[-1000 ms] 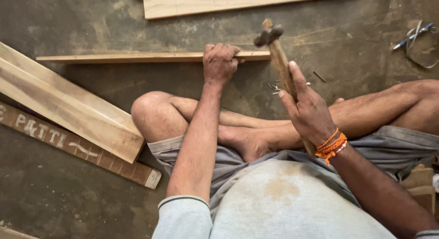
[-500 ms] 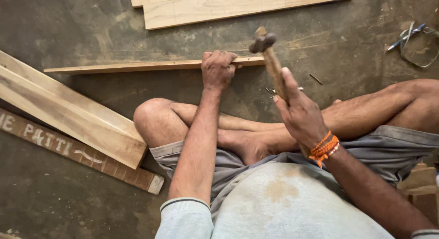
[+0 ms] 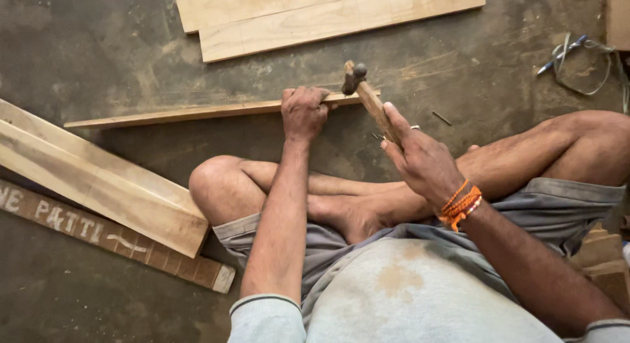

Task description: The person hammers nails into a wooden board while sitting on a workshop floor. They hold the wood steady and use a hammer to strike small nails into the surface to join wood pieces together.

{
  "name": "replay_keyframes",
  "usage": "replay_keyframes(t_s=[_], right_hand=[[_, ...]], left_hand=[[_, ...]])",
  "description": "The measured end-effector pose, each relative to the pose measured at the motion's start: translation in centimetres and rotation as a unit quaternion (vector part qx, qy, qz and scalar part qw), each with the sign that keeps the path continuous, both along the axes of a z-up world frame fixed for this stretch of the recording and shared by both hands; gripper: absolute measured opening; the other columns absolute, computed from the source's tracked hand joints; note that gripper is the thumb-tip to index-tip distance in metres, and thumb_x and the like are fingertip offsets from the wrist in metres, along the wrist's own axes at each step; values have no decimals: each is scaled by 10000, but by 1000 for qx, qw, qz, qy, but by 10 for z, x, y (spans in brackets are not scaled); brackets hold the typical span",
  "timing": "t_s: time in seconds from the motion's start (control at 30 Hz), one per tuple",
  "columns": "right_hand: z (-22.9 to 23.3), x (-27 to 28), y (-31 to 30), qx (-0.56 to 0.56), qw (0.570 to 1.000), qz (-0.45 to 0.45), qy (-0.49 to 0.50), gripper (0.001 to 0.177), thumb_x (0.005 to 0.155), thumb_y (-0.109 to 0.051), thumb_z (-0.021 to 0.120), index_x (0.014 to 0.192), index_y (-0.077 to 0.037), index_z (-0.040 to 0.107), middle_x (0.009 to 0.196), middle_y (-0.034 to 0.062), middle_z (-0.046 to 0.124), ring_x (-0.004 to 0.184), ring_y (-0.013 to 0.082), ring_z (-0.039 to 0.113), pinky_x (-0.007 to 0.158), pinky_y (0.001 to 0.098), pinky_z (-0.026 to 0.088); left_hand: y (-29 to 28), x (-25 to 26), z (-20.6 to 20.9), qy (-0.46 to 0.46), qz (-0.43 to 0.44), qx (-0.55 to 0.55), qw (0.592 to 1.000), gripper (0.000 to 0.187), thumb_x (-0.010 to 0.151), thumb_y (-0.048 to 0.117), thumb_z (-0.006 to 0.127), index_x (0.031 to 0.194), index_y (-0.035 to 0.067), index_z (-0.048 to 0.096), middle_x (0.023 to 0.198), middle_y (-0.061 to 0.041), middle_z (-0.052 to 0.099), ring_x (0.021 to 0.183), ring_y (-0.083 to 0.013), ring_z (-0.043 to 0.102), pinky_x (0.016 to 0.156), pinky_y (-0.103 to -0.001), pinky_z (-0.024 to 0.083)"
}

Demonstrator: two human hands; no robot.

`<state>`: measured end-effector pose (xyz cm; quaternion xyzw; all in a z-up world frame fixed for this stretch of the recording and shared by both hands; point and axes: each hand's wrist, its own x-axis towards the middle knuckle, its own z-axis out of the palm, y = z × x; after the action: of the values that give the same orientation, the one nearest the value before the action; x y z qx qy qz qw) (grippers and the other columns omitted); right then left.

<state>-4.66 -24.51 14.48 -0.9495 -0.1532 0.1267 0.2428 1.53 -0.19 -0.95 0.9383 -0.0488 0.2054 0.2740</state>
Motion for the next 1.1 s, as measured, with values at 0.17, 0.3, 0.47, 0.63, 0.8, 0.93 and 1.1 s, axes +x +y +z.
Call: replay_keyframes(t_s=[0.17,0.3,0.47,0.63,0.8,0.93,1.1], right_hand=[[0,-8,3,65,996,-12,-58,714,1010,-307,590,1629,-178,257,1041,275,682,898,462,669,753,540,526],[-3,2,-1,-24,999,10,26,743,985,-302,610,1624,-191,248,975,262,689,874,463,668,746,555,512],[-6,-5,-2,70,997,-6,-25,729,996,-256,627,1629,-178,275,1032,299,675,911,486,657,762,536,517],[-7,10,-8,123,973,-82,178,750,956,-255,629,1619,-224,279,792,208,673,623,288,665,593,413,547],[-26,20,-12,350,879,-171,276,721,964,-201,589,1622,-228,296,785,70,612,567,129,565,497,296,515],[-29,21,-19,358,856,-173,330,676,999,-181,601,1628,-190,353,856,36,629,645,93,589,522,275,524],[-34,5,-6,386,846,-195,311,724,987,-198,569,1641,-230,261,798,46,587,586,112,563,482,271,504]], left_hand=[[3,0,-8,-26,3,15,1000,108,783,181,730,886,195,757,903,21,752,902,-190,670,884,-389,448],[3,3,-11,-17,-4,47,999,122,773,151,729,878,200,768,882,26,748,886,-192,666,885,-384,451],[1,-2,-7,-24,-5,8,1000,120,773,278,787,847,193,748,865,19,737,870,-203,658,843,-400,432],[0,4,-5,-22,-11,4,1000,130,774,286,808,854,198,755,834,19,729,851,-203,660,833,-403,430],[4,-2,-8,-36,-8,3,999,139,747,229,791,879,201,759,884,17,743,880,-206,670,845,-395,444],[-1,0,-3,-37,-14,12,999,136,747,203,778,881,208,759,894,26,751,881,-199,672,852,-393,453],[4,1,-4,-54,-7,5,999,118,764,199,773,881,208,768,917,25,758,891,-186,674,848,-385,448]])
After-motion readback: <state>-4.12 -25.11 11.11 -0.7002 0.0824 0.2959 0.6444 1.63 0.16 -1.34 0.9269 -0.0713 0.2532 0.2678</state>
